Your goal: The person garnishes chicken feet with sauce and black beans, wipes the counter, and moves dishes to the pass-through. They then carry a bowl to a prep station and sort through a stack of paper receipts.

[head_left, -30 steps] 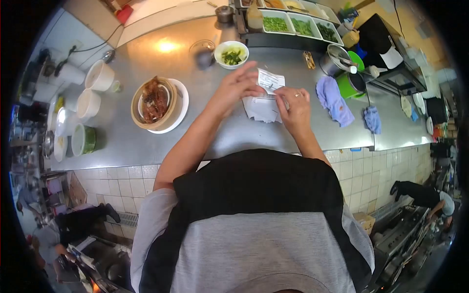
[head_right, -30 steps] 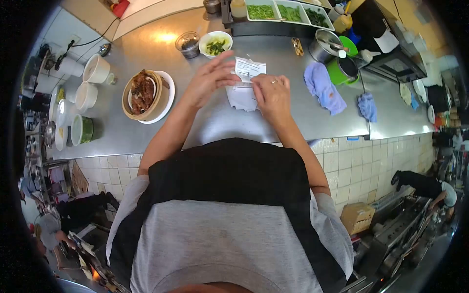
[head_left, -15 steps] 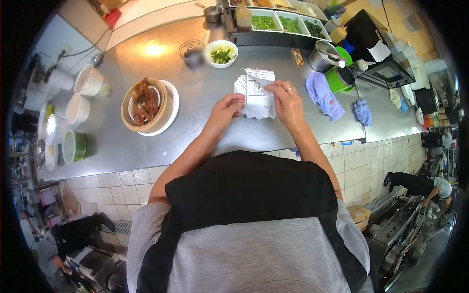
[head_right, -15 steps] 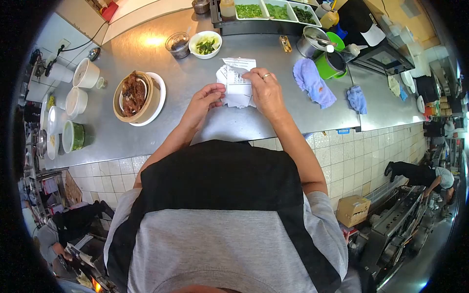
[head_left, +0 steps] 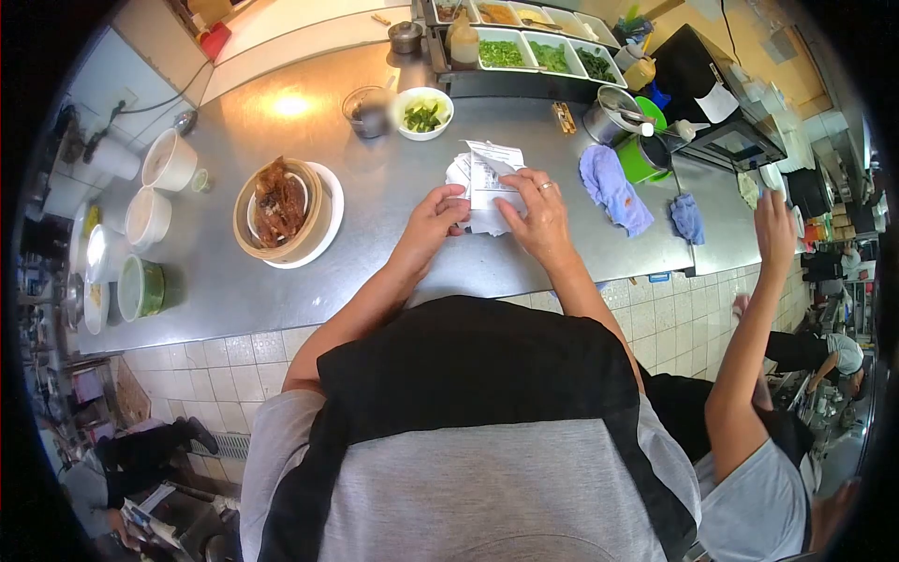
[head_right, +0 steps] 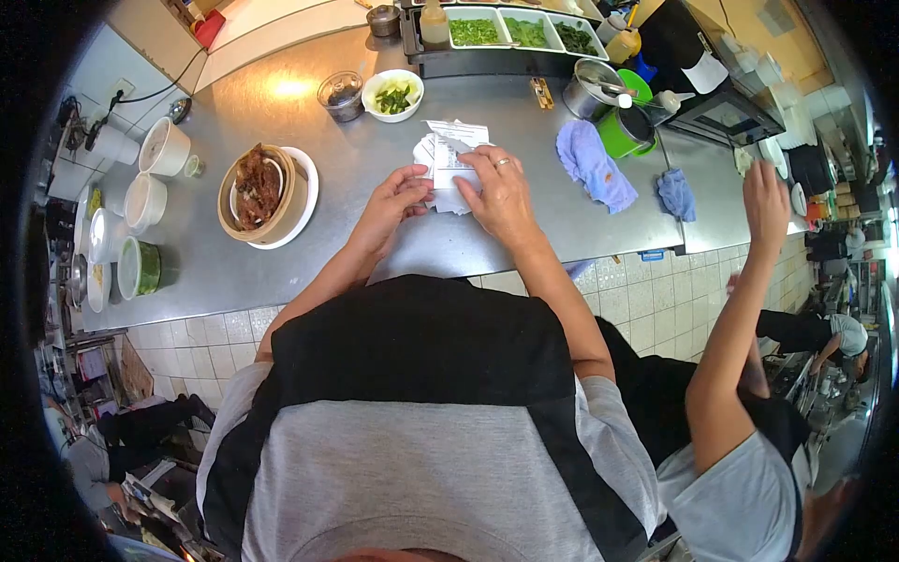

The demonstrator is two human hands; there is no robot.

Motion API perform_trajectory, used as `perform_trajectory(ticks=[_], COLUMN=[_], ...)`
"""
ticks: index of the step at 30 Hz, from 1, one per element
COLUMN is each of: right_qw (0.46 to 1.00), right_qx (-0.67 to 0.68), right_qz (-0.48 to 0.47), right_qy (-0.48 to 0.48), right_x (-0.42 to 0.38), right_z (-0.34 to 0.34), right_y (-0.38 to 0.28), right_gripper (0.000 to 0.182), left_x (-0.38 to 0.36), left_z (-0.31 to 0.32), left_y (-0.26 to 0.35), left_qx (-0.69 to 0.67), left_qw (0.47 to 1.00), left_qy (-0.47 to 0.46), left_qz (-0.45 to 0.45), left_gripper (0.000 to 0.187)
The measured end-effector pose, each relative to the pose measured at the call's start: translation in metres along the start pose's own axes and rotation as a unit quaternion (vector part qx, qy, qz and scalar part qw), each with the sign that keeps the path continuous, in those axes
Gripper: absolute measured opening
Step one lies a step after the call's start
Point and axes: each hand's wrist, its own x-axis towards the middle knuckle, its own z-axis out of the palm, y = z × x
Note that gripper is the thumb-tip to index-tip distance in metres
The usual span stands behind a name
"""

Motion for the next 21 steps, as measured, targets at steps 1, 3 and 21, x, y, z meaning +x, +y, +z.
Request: perform_trajectory(ticks=[1,3,21], right_qw=[1.0,0.998,0.995], right_qx=[-0.014,-0.041,0.037], right_qz=[-0.012,-0.034,0.074], right_qy=[-0.01,-0.033,0.064], right_x=[0.001,0.004,0.013], right_z=[-0.002,-0.008,0.008], right_y=[-0.003,-0.008,-0.002], right_gripper=[0.029,0.031,0.012], left_x=[-0.001,-0.003,0.006], left_z=[0.0,0.001,-0.017], left_y=[0.001,0.005,0.001], left_qx=[-0.005,-0.014,0.005], left_qw=[1.0,1.0,1.0], left_qy=[-0.001,-0.002,-0.003], left_qz=[0.005,0.013,-0.004], left_gripper=[0.036,0.037,0.031])
